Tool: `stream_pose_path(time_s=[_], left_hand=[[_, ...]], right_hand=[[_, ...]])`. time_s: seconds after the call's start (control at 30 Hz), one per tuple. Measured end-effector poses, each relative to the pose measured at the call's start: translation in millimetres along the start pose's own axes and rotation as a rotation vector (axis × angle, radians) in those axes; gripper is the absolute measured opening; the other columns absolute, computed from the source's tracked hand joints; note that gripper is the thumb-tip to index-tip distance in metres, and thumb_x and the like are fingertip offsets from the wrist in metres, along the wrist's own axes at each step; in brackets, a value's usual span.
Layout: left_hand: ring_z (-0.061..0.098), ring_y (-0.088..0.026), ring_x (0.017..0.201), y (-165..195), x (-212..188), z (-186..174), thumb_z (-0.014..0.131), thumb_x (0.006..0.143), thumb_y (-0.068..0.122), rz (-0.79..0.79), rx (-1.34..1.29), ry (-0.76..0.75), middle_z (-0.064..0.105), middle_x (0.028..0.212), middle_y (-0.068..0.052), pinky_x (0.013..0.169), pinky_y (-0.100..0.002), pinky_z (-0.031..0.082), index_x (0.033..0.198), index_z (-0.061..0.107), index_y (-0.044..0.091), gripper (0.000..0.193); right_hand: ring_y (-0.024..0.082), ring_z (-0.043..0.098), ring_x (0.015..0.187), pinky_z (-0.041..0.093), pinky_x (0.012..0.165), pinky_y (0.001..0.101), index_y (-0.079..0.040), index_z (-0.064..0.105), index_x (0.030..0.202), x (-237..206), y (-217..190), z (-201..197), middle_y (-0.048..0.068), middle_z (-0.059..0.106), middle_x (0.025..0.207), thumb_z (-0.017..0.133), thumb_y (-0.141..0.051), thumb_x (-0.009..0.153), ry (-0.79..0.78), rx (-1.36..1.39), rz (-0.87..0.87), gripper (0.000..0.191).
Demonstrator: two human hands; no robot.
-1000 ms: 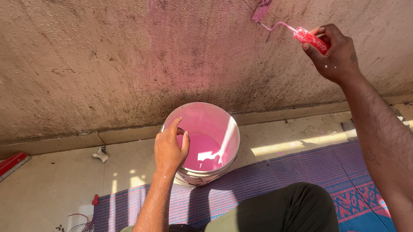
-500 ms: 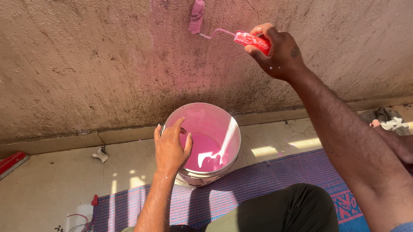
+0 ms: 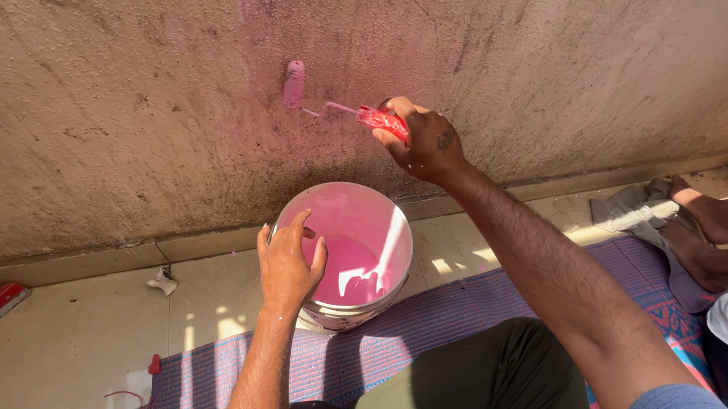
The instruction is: The person sits on a floor mat holding a bucket of pink paint, repeatedly dipping and squeezing a small paint roller in the bucket. They lift the roller and roll pink paint onto the wall above the bucket at intervals, then return it to the bucket.
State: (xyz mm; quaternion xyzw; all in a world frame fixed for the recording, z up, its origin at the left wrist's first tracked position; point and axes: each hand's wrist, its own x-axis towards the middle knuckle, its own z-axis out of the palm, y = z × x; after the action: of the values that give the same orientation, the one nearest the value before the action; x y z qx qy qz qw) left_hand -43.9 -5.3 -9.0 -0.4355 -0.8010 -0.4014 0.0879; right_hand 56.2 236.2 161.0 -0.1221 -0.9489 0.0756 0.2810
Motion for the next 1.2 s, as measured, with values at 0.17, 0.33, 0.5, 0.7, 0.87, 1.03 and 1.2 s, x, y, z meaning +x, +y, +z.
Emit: stream_pose_path(time_s=[0.17,0.33,0.5,0.7,0.87,1.03,1.2], left_hand=[[0.067,-0.022,0.104,-0.7,0.4,-0.4,0.073,0.087,0.024,0.003,0.002,0.017,0.072,0.097,-0.002,0.118,-0.057,0.029,0.138,0.056,0.013,0.055],[0.067,-0.021,0.104,-2.7,-0.7,-1.1,0.072,0.088,0.024,0.002,0.024,0.014,0.073,0.097,-0.001,0.12,-0.056,0.029,0.138,0.058,0.013,0.053],[0.068,-0.022,0.104,-3.4,-2.0,0.1,0.072,0.089,0.024,-0.004,0.041,0.005,0.073,0.097,-0.001,0.119,-0.056,0.029,0.137,0.058,0.011,0.052],[0.068,-0.023,0.103,-3.2,-1.4,1.0,0.071,0.089,0.023,0.009,0.024,0.028,0.073,0.097,-0.002,0.117,-0.052,0.033,0.137,0.058,0.01,0.051],[0.069,-0.021,0.097,-1.8,-0.2,0.1,0.07,0.09,0.022,-0.033,0.006,-0.016,0.073,0.097,-0.002,0.117,-0.052,0.036,0.137,0.059,0.011,0.05],[0.068,-0.023,0.102,1.4,1.6,-2.1,0.071,0.089,0.021,0.002,-0.022,0.026,0.073,0.095,-0.003,0.113,-0.052,0.037,0.135,0.06,0.01,0.049],[0.068,-0.024,0.103,2.4,1.8,-4.0,0.071,0.089,0.021,0.003,-0.037,0.023,0.073,0.095,-0.004,0.113,-0.051,0.037,0.134,0.061,0.011,0.047]], right_hand=[[0.035,0.074,0.079,0.056,0.07,0.0462,-0.006,0.059,0.124,-33.2,46.8,-9.3,0.017,0.074,0.092,0.072,-0.034,0.097,0.06,-0.035,0.019,0.041],[0.035,0.074,0.084,0.057,0.071,0.0453,-0.007,0.058,0.124,-62.8,86.1,-28.8,0.016,0.075,0.098,0.071,-0.034,0.099,0.108,-0.082,0.005,0.04],[0.033,0.075,0.086,0.057,0.073,0.0452,-0.009,0.058,0.124,-80.7,111.0,-46.1,0.014,0.076,0.098,0.07,-0.037,0.1,0.042,-0.119,0.126,0.039],[0.035,0.074,0.086,0.057,0.071,0.0451,-0.007,0.057,0.125,-72.8,106.2,-36.4,0.016,0.075,0.101,0.072,-0.036,0.097,0.102,-0.15,0.014,0.042],[0.032,0.074,0.076,0.057,0.07,0.0457,-0.007,0.057,0.125,-47.0,71.8,-12.7,0.016,0.074,0.088,0.071,-0.037,0.097,-0.044,-0.142,0.039,0.044],[0.032,0.074,0.072,0.057,0.067,0.0451,-0.008,0.06,0.118,-17.6,14.4,20.5,0.015,0.073,0.083,0.072,-0.042,0.095,-0.073,-0.058,-0.028,0.043],[0.032,0.075,0.074,0.057,0.07,0.0475,-0.008,0.061,0.114,-5.3,-34.6,46.8,0.014,0.073,0.078,0.073,-0.041,0.093,-0.172,0.026,-0.019,0.041]])
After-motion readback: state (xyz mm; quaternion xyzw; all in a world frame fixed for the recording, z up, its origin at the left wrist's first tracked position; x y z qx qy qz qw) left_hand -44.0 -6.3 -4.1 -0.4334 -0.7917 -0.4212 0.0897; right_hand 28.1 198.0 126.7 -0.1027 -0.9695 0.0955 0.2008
